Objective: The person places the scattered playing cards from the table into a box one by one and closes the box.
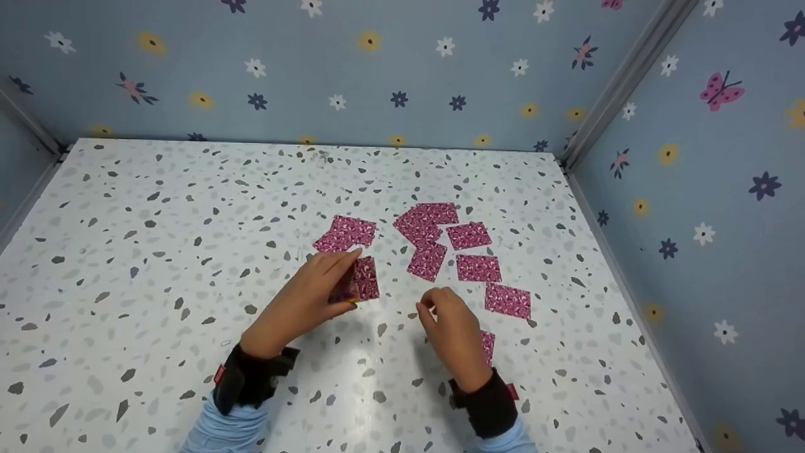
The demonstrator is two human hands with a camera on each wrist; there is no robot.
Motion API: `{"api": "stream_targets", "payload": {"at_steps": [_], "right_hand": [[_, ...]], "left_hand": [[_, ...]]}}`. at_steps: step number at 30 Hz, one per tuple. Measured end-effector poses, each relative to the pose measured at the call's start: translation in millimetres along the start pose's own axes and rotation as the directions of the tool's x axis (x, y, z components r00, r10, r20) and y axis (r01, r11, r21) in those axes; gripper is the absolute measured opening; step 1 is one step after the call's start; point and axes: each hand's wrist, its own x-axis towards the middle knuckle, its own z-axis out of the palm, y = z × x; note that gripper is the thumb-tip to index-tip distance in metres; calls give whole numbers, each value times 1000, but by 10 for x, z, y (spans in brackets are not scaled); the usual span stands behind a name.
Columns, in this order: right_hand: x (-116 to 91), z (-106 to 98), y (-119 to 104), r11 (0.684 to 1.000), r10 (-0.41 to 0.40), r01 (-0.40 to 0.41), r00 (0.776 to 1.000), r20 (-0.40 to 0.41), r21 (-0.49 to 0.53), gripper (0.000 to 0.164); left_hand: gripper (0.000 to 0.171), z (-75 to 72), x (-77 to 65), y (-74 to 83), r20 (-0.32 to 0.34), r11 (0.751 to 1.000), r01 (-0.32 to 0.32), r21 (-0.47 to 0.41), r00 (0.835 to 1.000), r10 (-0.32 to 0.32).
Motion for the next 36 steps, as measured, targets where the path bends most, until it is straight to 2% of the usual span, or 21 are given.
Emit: {"api": "stream_targets", "payload": {"at_steps": [2, 5, 9, 12, 14, 19, 27, 36], "right_hand": [[-32, -5, 88, 1000, 17, -16, 999, 45, -23, 6], [-75, -4, 224, 996, -4, 13, 994, 110, -83, 16], [-121, -33, 399, 983, -49, 82, 980, 195, -163, 45], [-136, -80, 504, 976, -25, 76, 970, 241, -206, 62], [-133, -105, 554, 970, 7, 57, 964, 266, -236, 67], [-126, -121, 622, 966, 52, 26, 955, 291, -258, 68], [-95, -48, 667, 963, 33, 37, 967, 252, -269, 57], [-71, -50, 663, 959, 27, 54, 959, 281, -277, 50]], "left_hand": [[78, -4, 0, -2, 0, 1000, 1, -2, 1000, -1], [78, -7, 0, -5, -1, 1000, 7, -3, 1000, -7], [79, -9, 0, -3, 7, 1000, 19, -1, 1000, -19], [79, -14, -3, -2, 15, 1000, 26, -1, 1000, -26], [79, -16, -4, -3, 19, 1000, 30, 0, 999, -30], [78, -18, -2, -9, 17, 1000, 26, 5, 1000, -26], [79, -10, 3, -16, 16, 1000, 27, 4, 999, -27], [79, -26, 8, -6, 32, 999, 36, -6, 999, -36]]}}
